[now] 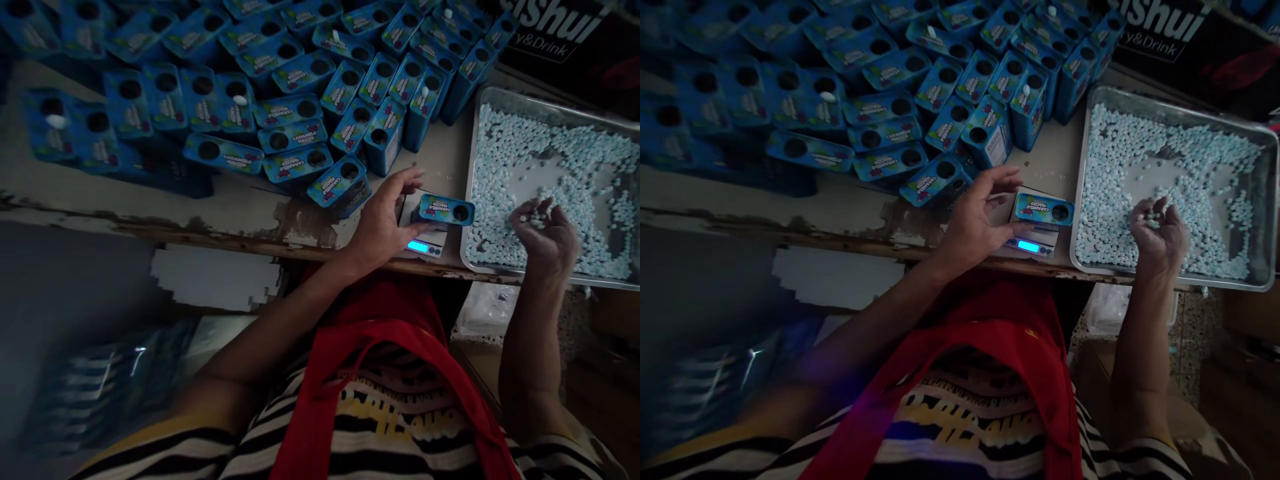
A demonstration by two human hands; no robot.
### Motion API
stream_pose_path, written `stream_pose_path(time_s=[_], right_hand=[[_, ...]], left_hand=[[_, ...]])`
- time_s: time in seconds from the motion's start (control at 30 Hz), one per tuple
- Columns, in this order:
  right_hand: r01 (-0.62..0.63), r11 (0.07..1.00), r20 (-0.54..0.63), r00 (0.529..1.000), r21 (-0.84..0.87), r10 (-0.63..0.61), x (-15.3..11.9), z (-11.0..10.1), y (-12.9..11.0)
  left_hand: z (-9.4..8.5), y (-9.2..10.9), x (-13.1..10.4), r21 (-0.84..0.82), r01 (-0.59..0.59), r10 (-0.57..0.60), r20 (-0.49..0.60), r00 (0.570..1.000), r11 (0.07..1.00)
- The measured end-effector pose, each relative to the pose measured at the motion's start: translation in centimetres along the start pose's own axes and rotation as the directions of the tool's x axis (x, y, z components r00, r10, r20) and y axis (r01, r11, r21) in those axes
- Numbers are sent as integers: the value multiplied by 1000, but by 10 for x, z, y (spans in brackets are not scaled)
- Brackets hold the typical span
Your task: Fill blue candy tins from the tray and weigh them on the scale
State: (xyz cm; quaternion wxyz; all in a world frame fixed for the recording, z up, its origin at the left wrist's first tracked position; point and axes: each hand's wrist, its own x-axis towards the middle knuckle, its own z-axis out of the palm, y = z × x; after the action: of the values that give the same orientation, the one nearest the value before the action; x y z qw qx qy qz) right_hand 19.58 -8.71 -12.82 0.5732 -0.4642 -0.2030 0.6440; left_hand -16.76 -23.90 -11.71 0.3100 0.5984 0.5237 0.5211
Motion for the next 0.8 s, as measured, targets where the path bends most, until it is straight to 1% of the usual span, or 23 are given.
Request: stream_pose_path(time_s=[0.07, 0.13, 0.2, 0.23, 0.27, 0.3, 0.37, 0.4, 0.43, 0.47, 0.5, 0.53, 0.57, 0.6, 0.63, 0.67, 0.73, 0.8], right_hand=[[75, 988, 49, 996, -134, -69, -8, 1, 10], [138, 958, 95, 989, -252, -117, -16, 6, 16], [210, 912, 105, 977, -352, -184, -25, 16, 15], [254, 872, 98, 967, -418, -235, -31, 23, 13], [307, 811, 100, 949, -499, -298, -38, 30, 10], [366, 722, 125, 923, -588, -365, -46, 38, 8], [486, 482, 239, 840, -729, -487, -66, 54, 6], [535, 388, 295, 797, -751, -528, -76, 62, 8], [565, 362, 319, 771, -741, -551, -85, 68, 12], [570, 418, 304, 779, -707, -548, -92, 74, 17], [539, 539, 261, 821, -647, -508, -98, 80, 25], [463, 690, 216, 882, -556, -418, -102, 84, 33], [347, 827, 194, 937, -443, -289, -105, 89, 40], [213, 919, 203, 967, -331, -151, -107, 92, 47], [90, 967, 233, 972, -237, -34, -109, 96, 53], [-5, 987, 266, 963, -163, 48, -111, 99, 58], [-118, 992, 296, 947, -47, 126, -115, 103, 62], [-181, 983, 282, 946, 43, 162, -120, 104, 62]], left_hand=[[6, -1, 2, 9, 37, -37, 22, 999, 999], [10, -1, 5, 13, 27, -28, 30, 999, 1000], [13, -4, 8, 9, 7, -7, 21, 1000, 1000], [15, -5, 9, 1, 12, -12, 22, 1000, 1000], [16, -7, 11, -10, 33, -33, 40, 999, 999], [18, -8, 12, -20, 62, -60, 72, 996, 998], [20, -9, 16, -23, 96, -92, 135, 987, 995], [21, -7, 19, -8, 82, -80, 149, 986, 997], [21, -4, 22, 21, 36, -39, 149, 988, 999], [22, 2, 27, 65, -40, 31, 141, 990, 997], [22, 8, 32, 121, -132, 115, 139, 984, 984], [23, 16, 37, 179, -227, 202, 149, 968, 957], [24, 23, 42, 230, -315, 282, 167, 945, 921], [25, 30, 47, 266, -385, 347, 182, 920, 883], [27, 36, 52, 289, -436, 395, 192, 898, 852], [29, 39, 55, 304, -472, 431, 194, 881, 828], [34, 37, 59, 331, -509, 474, 186, 861, 795], [39, 28, 60, 365, -503, 473, 174, 863, 783]])
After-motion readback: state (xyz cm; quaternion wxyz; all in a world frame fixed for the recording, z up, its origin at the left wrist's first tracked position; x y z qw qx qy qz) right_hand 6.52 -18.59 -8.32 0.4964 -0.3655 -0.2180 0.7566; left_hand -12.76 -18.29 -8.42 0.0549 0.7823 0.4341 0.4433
